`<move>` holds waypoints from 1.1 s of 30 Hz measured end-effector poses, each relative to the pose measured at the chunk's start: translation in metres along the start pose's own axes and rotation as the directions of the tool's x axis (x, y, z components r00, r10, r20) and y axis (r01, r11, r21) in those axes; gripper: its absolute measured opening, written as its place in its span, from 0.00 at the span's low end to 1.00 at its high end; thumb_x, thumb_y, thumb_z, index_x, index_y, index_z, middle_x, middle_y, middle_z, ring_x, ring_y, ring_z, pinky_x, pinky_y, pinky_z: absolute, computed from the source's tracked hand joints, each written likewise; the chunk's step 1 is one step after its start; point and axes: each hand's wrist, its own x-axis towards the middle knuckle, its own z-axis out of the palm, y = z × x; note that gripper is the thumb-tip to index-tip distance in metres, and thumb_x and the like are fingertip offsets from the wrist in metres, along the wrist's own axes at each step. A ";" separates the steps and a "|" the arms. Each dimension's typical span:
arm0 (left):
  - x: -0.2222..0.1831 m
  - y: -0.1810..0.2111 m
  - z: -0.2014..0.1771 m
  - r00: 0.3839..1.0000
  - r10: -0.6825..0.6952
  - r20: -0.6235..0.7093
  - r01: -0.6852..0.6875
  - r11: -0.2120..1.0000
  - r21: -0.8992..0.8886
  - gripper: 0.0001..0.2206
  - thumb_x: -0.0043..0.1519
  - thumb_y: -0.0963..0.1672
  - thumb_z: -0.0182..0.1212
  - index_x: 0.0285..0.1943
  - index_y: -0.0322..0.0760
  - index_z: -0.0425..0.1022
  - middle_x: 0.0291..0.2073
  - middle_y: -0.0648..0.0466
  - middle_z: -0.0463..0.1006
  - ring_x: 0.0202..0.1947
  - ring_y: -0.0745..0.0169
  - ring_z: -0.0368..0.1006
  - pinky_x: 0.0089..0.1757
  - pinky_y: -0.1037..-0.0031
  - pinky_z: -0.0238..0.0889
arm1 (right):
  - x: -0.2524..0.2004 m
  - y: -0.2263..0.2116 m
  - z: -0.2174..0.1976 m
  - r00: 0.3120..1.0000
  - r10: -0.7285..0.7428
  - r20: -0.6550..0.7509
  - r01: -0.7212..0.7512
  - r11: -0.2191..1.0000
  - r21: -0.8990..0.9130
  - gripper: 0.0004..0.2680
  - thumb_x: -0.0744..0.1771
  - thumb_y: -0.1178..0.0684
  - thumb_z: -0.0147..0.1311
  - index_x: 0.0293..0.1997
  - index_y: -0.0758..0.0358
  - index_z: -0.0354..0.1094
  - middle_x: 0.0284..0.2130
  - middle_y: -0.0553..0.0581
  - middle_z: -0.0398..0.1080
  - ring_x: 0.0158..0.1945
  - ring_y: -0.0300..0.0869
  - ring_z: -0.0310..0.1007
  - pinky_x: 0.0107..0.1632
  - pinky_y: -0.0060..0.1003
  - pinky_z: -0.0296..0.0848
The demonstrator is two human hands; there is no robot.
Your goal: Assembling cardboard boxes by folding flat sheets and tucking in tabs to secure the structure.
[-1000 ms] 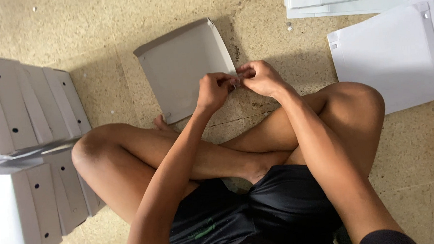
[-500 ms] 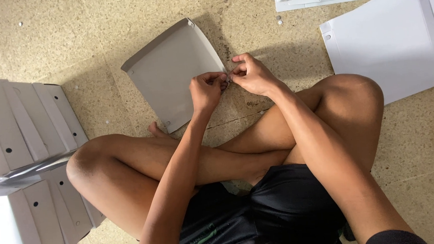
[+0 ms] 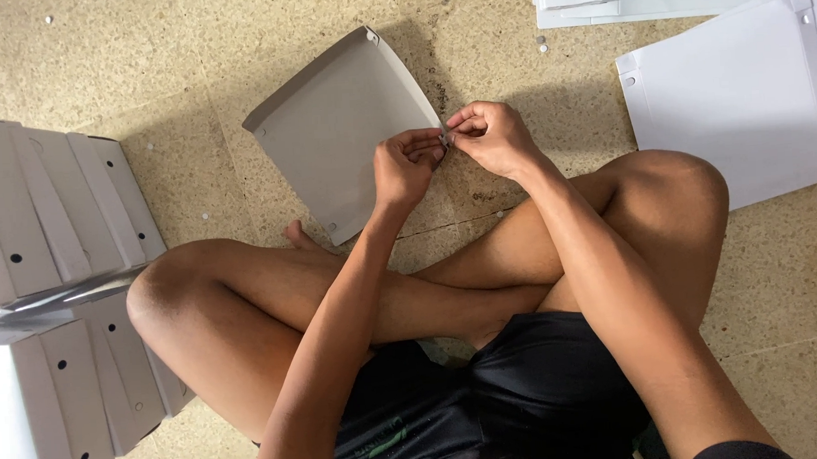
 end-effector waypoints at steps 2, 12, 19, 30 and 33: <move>0.002 -0.003 0.001 0.999 -0.004 -0.040 0.005 1.000 0.025 0.11 0.58 0.34 0.65 0.49 0.23 0.78 0.39 0.34 0.81 0.42 0.57 0.79 0.42 0.69 0.77 | -0.004 -0.008 0.000 1.000 -0.013 0.006 0.013 1.000 0.018 0.08 0.62 0.52 0.61 0.44 0.52 0.74 0.33 0.42 0.79 0.34 0.26 0.74 0.41 0.22 0.71; -0.004 0.010 0.009 0.988 0.037 -0.148 -0.014 0.988 0.153 0.11 0.57 0.38 0.67 0.48 0.30 0.81 0.35 0.41 0.83 0.41 0.54 0.81 0.41 0.67 0.77 | -0.003 -0.013 0.003 0.997 0.032 -0.076 -0.030 0.999 0.024 0.12 0.60 0.50 0.63 0.46 0.50 0.72 0.30 0.43 0.78 0.31 0.26 0.76 0.38 0.22 0.75; -0.007 0.010 0.010 0.990 0.056 -0.132 -0.029 0.980 0.196 0.09 0.58 0.37 0.66 0.47 0.32 0.82 0.34 0.42 0.84 0.40 0.49 0.82 0.40 0.66 0.75 | -0.002 -0.010 0.003 0.995 0.080 -0.058 -0.075 0.994 0.077 0.14 0.60 0.50 0.64 0.47 0.57 0.72 0.28 0.46 0.77 0.30 0.27 0.75 0.36 0.24 0.74; -0.009 0.019 0.007 0.980 0.134 -0.145 -0.103 0.974 0.200 0.10 0.59 0.37 0.64 0.48 0.34 0.82 0.34 0.44 0.84 0.37 0.52 0.82 0.37 0.66 0.75 | -0.003 -0.023 -0.001 0.999 -0.033 -0.006 0.033 0.966 0.257 0.13 0.64 0.57 0.60 0.54 0.61 0.69 0.33 0.47 0.76 0.34 0.24 0.72 0.38 0.17 0.70; -0.012 0.020 0.005 0.976 0.171 -0.134 -0.144 0.971 0.188 0.09 0.61 0.37 0.62 0.48 0.32 0.82 0.34 0.40 0.83 0.39 0.44 0.81 0.36 0.63 0.74 | 0.000 -0.012 0.000 1.000 -0.027 0.010 0.023 0.958 0.287 0.14 0.65 0.56 0.61 0.55 0.60 0.67 0.34 0.49 0.77 0.35 0.25 0.71 0.38 0.18 0.69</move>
